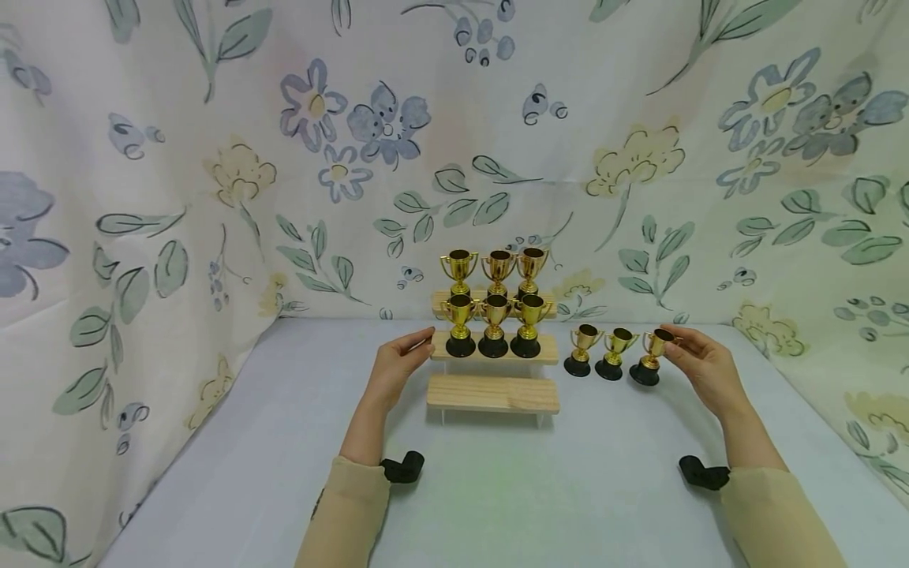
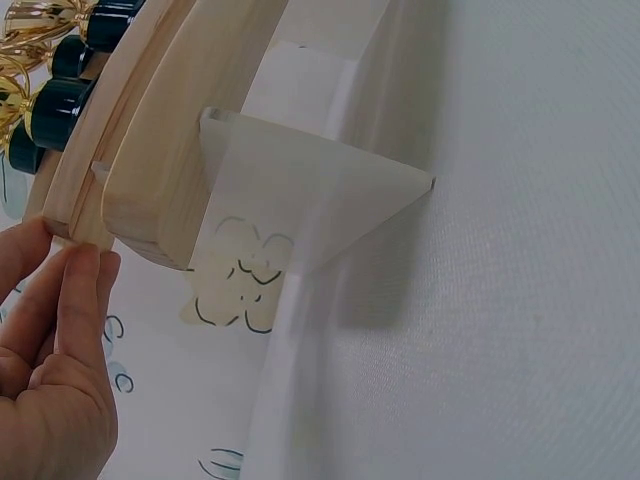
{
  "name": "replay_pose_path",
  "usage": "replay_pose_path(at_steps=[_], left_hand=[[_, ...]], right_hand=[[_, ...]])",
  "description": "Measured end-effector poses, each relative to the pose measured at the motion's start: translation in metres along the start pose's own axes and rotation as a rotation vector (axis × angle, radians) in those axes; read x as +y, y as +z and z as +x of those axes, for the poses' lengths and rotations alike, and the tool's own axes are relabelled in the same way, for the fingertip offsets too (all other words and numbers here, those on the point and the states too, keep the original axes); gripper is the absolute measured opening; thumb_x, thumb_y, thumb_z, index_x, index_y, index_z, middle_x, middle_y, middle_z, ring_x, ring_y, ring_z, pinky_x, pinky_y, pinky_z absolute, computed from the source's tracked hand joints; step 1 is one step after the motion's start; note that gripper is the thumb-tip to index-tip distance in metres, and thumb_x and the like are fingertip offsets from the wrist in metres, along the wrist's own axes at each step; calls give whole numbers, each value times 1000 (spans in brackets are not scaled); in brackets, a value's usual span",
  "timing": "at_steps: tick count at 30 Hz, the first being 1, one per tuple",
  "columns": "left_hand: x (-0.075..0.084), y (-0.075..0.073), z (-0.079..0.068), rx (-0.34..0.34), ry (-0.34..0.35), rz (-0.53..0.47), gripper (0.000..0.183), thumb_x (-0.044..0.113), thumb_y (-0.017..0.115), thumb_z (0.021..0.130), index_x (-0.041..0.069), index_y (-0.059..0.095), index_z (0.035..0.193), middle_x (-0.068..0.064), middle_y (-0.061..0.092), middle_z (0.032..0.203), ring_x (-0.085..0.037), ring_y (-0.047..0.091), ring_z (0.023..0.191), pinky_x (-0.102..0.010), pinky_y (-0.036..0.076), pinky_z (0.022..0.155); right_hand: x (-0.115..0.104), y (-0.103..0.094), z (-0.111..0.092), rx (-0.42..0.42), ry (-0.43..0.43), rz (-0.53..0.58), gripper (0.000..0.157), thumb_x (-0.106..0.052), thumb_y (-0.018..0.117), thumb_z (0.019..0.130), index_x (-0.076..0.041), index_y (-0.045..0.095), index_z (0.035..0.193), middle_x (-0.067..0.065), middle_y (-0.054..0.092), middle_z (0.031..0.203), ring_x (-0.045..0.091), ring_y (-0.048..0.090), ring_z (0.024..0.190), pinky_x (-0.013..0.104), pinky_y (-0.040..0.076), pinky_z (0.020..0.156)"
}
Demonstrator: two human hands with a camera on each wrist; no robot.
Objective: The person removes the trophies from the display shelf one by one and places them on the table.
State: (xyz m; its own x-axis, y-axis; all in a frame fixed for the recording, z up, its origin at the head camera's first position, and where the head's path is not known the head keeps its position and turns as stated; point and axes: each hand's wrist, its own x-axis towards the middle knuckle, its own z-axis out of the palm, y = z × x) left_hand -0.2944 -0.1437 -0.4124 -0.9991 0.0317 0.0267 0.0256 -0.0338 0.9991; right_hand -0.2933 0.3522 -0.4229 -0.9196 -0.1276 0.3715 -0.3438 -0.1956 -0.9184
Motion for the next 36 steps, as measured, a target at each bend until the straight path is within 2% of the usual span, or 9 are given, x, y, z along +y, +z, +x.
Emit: replay_pose_path(at_steps=[8, 15, 22, 32, 36], left_hand=[[-1, 1, 1, 6, 7, 18, 40, 7, 62, 96, 3, 59, 136, -12, 56, 145, -15, 61, 121, -30, 49, 110], [-1, 0, 0, 1, 13, 30, 41, 8, 62, 97, 3, 58, 138, -14, 55, 146, -20, 59, 127, -29, 50, 109], [-2, -1, 1, -16, 20, 43, 42, 9, 61, 97, 5, 57, 139, -14, 53, 147, -26, 54, 134, -35, 46, 114], [-1, 0, 0, -25, 14, 41, 42, 10, 61, 97, 6, 57, 139, -13, 53, 148, -27, 52, 136, -37, 44, 115], [0, 0, 0, -27, 14, 43, 42, 10, 61, 97, 6, 57, 139, -13, 52, 149, -28, 52, 136, -39, 44, 116]], right_hand=[[5, -7, 4, 24, 71, -37, 39, 3, 52, 98, -4, 56, 136, -11, 69, 113, -2, 65, 99, 9, 55, 87], [7, -9, 7, 21, 92, -54, 39, 1, 55, 98, -3, 56, 137, -11, 69, 110, -2, 65, 97, 10, 56, 86], [10, -13, 10, 23, 132, -73, 41, -1, 56, 98, -3, 54, 139, -11, 68, 107, -2, 64, 96, 10, 56, 86], [10, -16, 10, 28, 159, -63, 38, -1, 57, 98, -9, 59, 134, -11, 68, 106, -2, 66, 96, 11, 57, 86], [10, -17, 10, 14, 157, -50, 38, -1, 55, 98, -9, 59, 135, -11, 69, 108, -2, 66, 98, 11, 57, 87]])
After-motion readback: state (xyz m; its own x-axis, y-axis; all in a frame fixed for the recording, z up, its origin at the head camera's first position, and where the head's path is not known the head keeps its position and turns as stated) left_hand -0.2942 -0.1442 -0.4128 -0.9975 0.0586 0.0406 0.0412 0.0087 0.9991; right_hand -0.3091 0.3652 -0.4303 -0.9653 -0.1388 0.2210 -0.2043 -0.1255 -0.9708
